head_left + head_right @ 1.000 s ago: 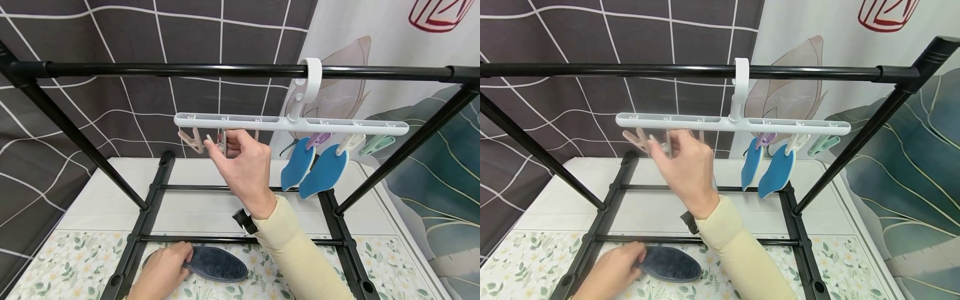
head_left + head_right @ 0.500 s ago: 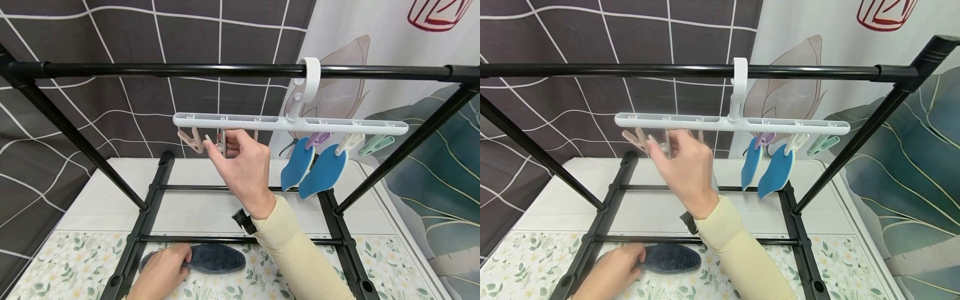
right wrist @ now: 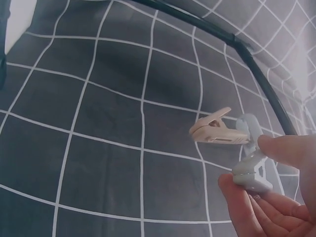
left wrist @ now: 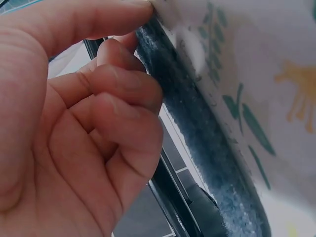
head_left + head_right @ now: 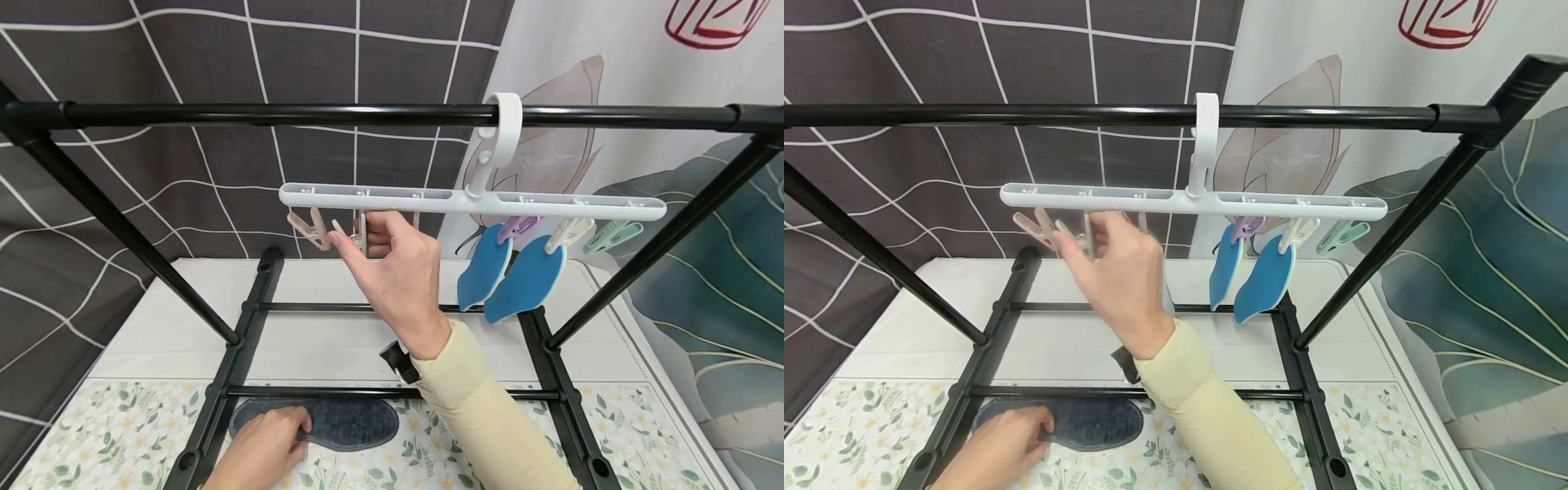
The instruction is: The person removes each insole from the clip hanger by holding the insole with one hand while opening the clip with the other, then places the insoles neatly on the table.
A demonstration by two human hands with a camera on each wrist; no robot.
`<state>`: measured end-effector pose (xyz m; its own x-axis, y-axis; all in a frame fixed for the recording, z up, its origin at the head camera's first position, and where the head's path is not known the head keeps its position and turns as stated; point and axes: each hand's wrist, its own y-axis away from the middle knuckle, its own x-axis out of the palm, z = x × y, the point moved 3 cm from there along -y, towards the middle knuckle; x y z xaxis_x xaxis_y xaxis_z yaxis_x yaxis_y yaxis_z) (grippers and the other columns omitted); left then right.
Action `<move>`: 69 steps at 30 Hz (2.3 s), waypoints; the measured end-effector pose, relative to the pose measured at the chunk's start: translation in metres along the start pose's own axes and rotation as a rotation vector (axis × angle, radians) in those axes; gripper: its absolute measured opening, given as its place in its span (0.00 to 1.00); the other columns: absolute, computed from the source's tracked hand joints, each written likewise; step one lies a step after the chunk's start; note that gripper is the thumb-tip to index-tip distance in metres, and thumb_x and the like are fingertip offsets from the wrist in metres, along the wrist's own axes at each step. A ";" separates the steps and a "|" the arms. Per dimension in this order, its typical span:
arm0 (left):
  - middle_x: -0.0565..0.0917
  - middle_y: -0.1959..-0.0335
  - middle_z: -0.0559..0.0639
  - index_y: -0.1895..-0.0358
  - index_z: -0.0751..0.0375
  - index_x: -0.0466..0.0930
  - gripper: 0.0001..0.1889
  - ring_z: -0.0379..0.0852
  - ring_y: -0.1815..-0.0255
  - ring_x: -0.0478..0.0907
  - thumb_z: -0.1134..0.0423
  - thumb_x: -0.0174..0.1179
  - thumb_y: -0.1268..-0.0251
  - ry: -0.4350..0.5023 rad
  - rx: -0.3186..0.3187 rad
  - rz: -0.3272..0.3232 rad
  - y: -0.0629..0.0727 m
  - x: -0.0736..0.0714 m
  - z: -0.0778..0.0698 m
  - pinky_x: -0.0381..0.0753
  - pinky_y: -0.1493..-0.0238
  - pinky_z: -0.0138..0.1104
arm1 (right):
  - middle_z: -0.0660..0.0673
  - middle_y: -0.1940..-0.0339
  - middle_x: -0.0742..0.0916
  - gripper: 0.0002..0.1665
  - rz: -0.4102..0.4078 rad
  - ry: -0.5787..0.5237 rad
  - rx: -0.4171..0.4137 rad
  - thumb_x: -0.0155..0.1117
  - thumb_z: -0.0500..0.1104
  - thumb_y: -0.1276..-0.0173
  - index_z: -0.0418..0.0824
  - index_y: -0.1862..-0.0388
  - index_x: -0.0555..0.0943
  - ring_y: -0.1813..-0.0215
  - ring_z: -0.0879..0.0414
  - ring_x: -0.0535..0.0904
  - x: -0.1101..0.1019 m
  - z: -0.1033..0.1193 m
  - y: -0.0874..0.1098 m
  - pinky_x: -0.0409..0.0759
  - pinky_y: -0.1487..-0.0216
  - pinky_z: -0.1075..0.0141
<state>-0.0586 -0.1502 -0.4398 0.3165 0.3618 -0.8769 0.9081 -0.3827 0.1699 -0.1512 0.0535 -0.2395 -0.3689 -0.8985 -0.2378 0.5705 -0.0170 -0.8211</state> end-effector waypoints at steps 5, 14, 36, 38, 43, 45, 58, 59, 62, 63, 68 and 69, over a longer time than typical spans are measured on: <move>0.78 0.77 0.40 0.67 0.56 0.82 0.08 0.34 0.82 0.66 0.72 0.66 0.49 0.009 -0.004 0.010 0.000 0.000 0.001 0.68 0.81 0.33 | 0.41 0.65 0.90 0.18 0.004 0.006 -0.004 0.77 0.42 0.39 0.32 0.56 0.83 0.65 0.58 0.87 -0.001 0.001 -0.001 0.83 0.61 0.73; 0.80 0.76 0.41 0.67 0.55 0.83 0.07 0.34 0.82 0.67 0.71 0.68 0.47 0.008 -0.008 0.020 -0.002 -0.001 -0.001 0.69 0.80 0.34 | 0.39 0.60 0.89 0.21 -0.003 0.019 -0.029 0.76 0.41 0.38 0.29 0.51 0.82 0.62 0.56 0.87 -0.004 0.001 0.002 0.85 0.59 0.69; 0.68 0.86 0.34 0.66 0.58 0.84 0.04 0.31 0.85 0.63 0.70 0.65 0.42 0.097 0.096 -0.015 -0.001 -0.004 -0.009 0.65 0.83 0.30 | 0.37 0.61 0.89 0.12 -0.062 -0.010 -0.089 0.70 0.35 0.34 0.28 0.55 0.83 0.62 0.55 0.87 -0.018 -0.001 0.003 0.84 0.59 0.70; 0.68 0.85 0.34 0.65 0.58 0.84 0.02 0.31 0.85 0.63 0.69 0.65 0.40 0.104 0.100 -0.012 -0.002 -0.005 -0.011 0.65 0.83 0.30 | 0.38 0.61 0.89 0.12 -0.067 -0.011 -0.085 0.70 0.35 0.35 0.29 0.55 0.83 0.62 0.56 0.87 -0.020 -0.002 0.003 0.85 0.59 0.69; 0.68 0.84 0.33 0.64 0.57 0.84 0.02 0.30 0.84 0.63 0.68 0.66 0.39 0.104 0.118 -0.036 -0.002 -0.008 -0.014 0.66 0.82 0.29 | 0.39 0.61 0.89 0.13 -0.093 -0.013 -0.078 0.71 0.35 0.35 0.29 0.55 0.83 0.63 0.56 0.88 -0.025 -0.004 0.005 0.85 0.60 0.68; 0.67 0.84 0.32 0.65 0.55 0.84 0.02 0.29 0.84 0.62 0.67 0.66 0.38 0.098 0.136 -0.062 -0.003 -0.010 -0.017 0.67 0.81 0.28 | 0.38 0.62 0.89 0.13 -0.111 -0.017 -0.073 0.71 0.35 0.35 0.28 0.55 0.83 0.63 0.56 0.88 -0.028 -0.006 0.007 0.85 0.60 0.68; 0.66 0.81 0.29 0.63 0.51 0.83 0.05 0.26 0.84 0.61 0.65 0.70 0.39 0.024 0.206 -0.380 -0.020 -0.042 -0.038 0.66 0.81 0.25 | 0.40 0.63 0.89 0.13 -0.239 0.042 0.030 0.73 0.36 0.38 0.29 0.59 0.84 0.63 0.52 0.86 -0.043 -0.017 0.010 0.83 0.65 0.73; 0.67 0.80 0.29 0.63 0.52 0.83 0.06 0.25 0.84 0.61 0.66 0.70 0.39 0.026 0.202 -0.419 -0.022 -0.044 -0.039 0.67 0.81 0.25 | 0.40 0.63 0.88 0.13 -0.244 0.039 0.035 0.74 0.36 0.39 0.29 0.58 0.84 0.62 0.51 0.86 -0.043 -0.018 0.010 0.83 0.65 0.73; 0.70 0.78 0.32 0.61 0.54 0.83 0.09 0.26 0.81 0.65 0.66 0.72 0.42 0.028 0.184 -0.538 -0.029 -0.049 -0.042 0.69 0.79 0.26 | 0.39 0.63 0.88 0.13 -0.251 0.057 0.045 0.74 0.36 0.39 0.29 0.58 0.84 0.61 0.50 0.86 -0.045 -0.021 0.009 0.83 0.65 0.74; 0.71 0.77 0.34 0.59 0.55 0.83 0.10 0.28 0.80 0.66 0.66 0.73 0.42 0.034 0.179 -0.576 -0.031 -0.051 -0.043 0.70 0.78 0.26 | 0.39 0.63 0.88 0.13 -0.251 0.062 0.047 0.74 0.36 0.39 0.29 0.58 0.84 0.61 0.49 0.86 -0.045 -0.022 0.009 0.83 0.65 0.74; 0.79 0.68 0.44 0.51 0.59 0.82 0.16 0.35 0.73 0.76 0.65 0.73 0.41 0.115 0.128 -0.673 -0.043 -0.059 -0.049 0.79 0.73 0.30 | 0.38 0.61 0.88 0.14 -0.228 0.077 0.057 0.73 0.37 0.37 0.28 0.57 0.83 0.60 0.50 0.86 -0.044 -0.024 0.007 0.83 0.65 0.75; 0.79 0.66 0.45 0.50 0.60 0.81 0.17 0.36 0.71 0.77 0.64 0.73 0.41 0.134 0.112 -0.678 -0.046 -0.060 -0.050 0.80 0.71 0.31 | 0.38 0.61 0.88 0.14 -0.222 0.077 0.058 0.73 0.37 0.37 0.28 0.57 0.83 0.59 0.51 0.86 -0.044 -0.025 0.007 0.83 0.65 0.75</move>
<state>-0.1058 -0.1121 -0.3723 -0.2719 0.6508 -0.7089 0.8858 -0.1186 -0.4486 -0.1492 0.1035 -0.2474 -0.5440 -0.8336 -0.0955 0.5096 -0.2378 -0.8269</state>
